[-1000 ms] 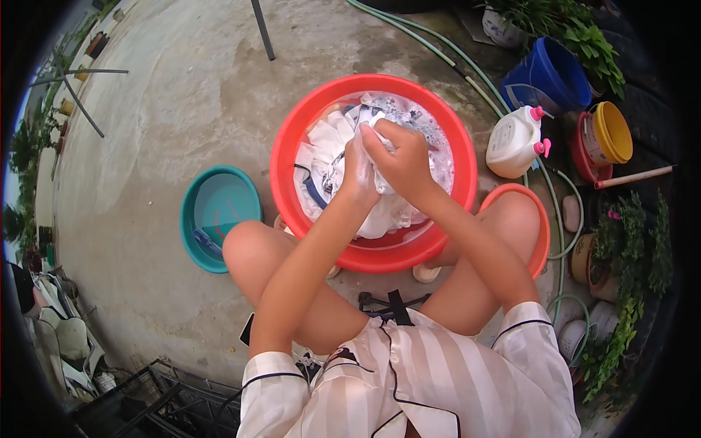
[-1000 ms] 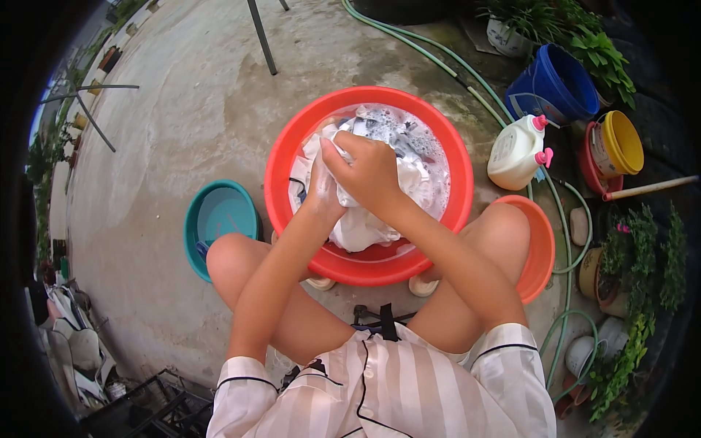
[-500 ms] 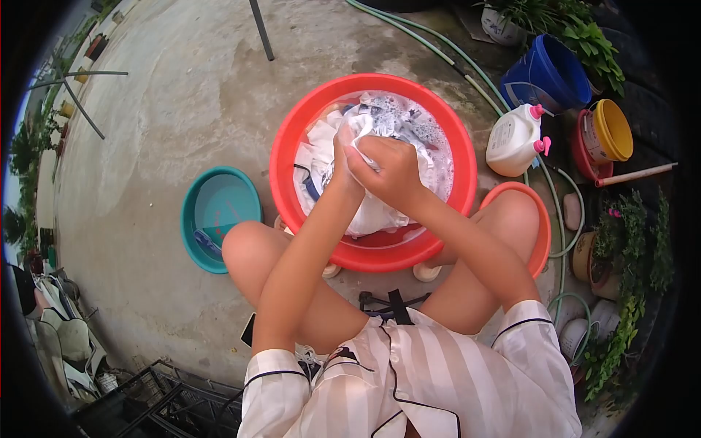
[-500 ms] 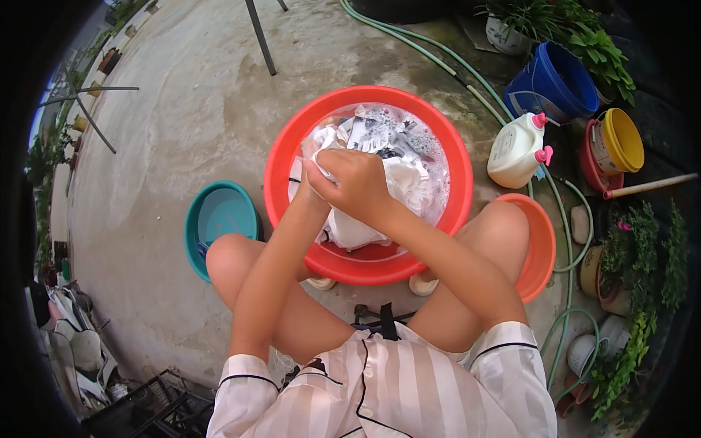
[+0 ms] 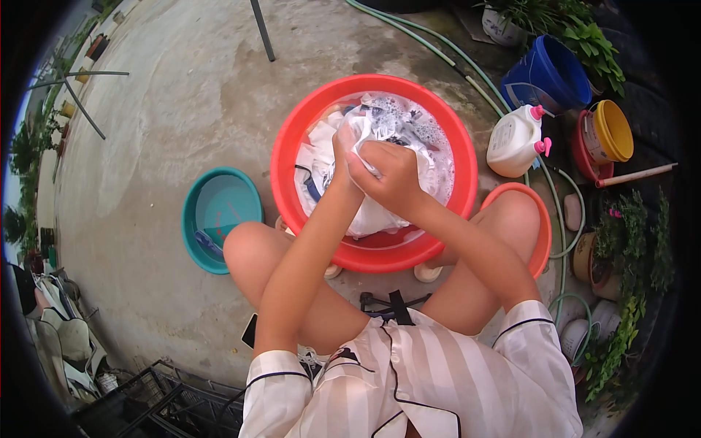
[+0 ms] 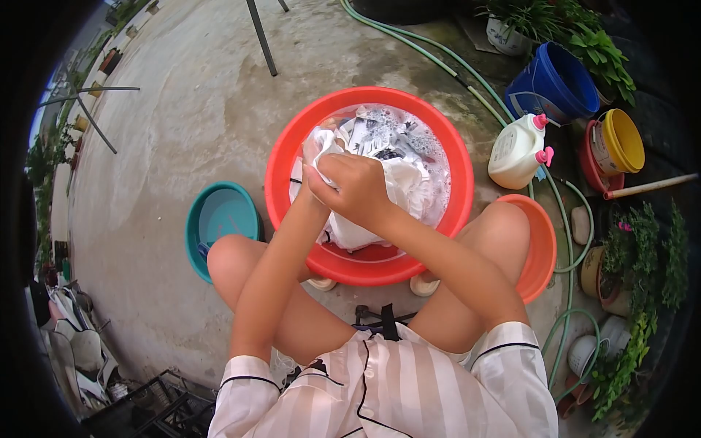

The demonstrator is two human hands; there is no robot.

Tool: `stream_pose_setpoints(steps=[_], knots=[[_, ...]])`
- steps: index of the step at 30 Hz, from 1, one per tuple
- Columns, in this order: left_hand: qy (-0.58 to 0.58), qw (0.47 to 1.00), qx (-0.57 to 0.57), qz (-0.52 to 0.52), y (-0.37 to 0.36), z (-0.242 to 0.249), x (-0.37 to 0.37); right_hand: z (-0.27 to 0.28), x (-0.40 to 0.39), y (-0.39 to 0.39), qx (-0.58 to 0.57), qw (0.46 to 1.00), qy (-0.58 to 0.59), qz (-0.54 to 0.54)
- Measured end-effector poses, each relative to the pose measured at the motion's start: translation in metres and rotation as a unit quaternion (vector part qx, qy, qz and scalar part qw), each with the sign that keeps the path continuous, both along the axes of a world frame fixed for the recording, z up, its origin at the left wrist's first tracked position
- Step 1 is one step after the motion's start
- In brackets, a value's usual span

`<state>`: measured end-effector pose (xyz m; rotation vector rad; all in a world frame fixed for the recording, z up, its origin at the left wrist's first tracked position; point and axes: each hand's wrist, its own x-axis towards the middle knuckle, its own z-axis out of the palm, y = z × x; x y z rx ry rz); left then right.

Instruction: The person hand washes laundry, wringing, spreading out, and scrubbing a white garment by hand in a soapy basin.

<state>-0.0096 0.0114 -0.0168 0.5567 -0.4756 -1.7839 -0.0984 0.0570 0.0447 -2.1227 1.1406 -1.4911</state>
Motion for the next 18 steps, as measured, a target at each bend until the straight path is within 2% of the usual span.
stream_pose_setpoints(steps=[2, 4, 5, 7, 10, 13, 16, 17, 18], knots=[[0.011, 0.999, 0.031, -0.001, 0.000, -0.014, -0.001, -0.001, -0.003, -0.005, 0.028, 0.999, 0.000, -0.021], [-0.041, 0.993, 0.099, 0.059, 0.022, 0.022, -0.019, -0.002, -0.007, -0.016, 0.094, 0.993, -0.021, -0.066], [-0.076, 0.986, 0.142, 0.043, 0.025, 0.038, -0.023, -0.002, -0.011, -0.024, 0.132, 0.987, -0.051, -0.079], [-0.089, 0.987, 0.129, 0.033, 0.035, 0.045, -0.029, -0.001, -0.018, -0.037, 0.207, 0.966, -0.112, -0.104], [-0.100, 0.986, 0.129, 0.033, 0.036, 0.047, -0.030, -0.002, -0.017, -0.038, 0.204, 0.963, -0.144, -0.103], [-0.084, 0.990, 0.110, 0.014, 0.021, 0.025, -0.016, 0.001, -0.009, -0.021, 0.156, 0.982, -0.050, -0.093], [0.011, 0.999, 0.023, -0.035, -0.006, -0.019, 0.011, 0.001, -0.001, -0.001, 0.058, 0.998, -0.003, -0.012], [0.063, 0.997, -0.028, -0.017, -0.006, -0.032, 0.007, 0.002, -0.001, 0.001, 0.021, 0.999, 0.025, -0.001], [0.120, 0.990, -0.079, -0.004, -0.006, -0.045, 0.003, 0.002, -0.001, 0.000, 0.037, 0.999, 0.020, -0.007]])
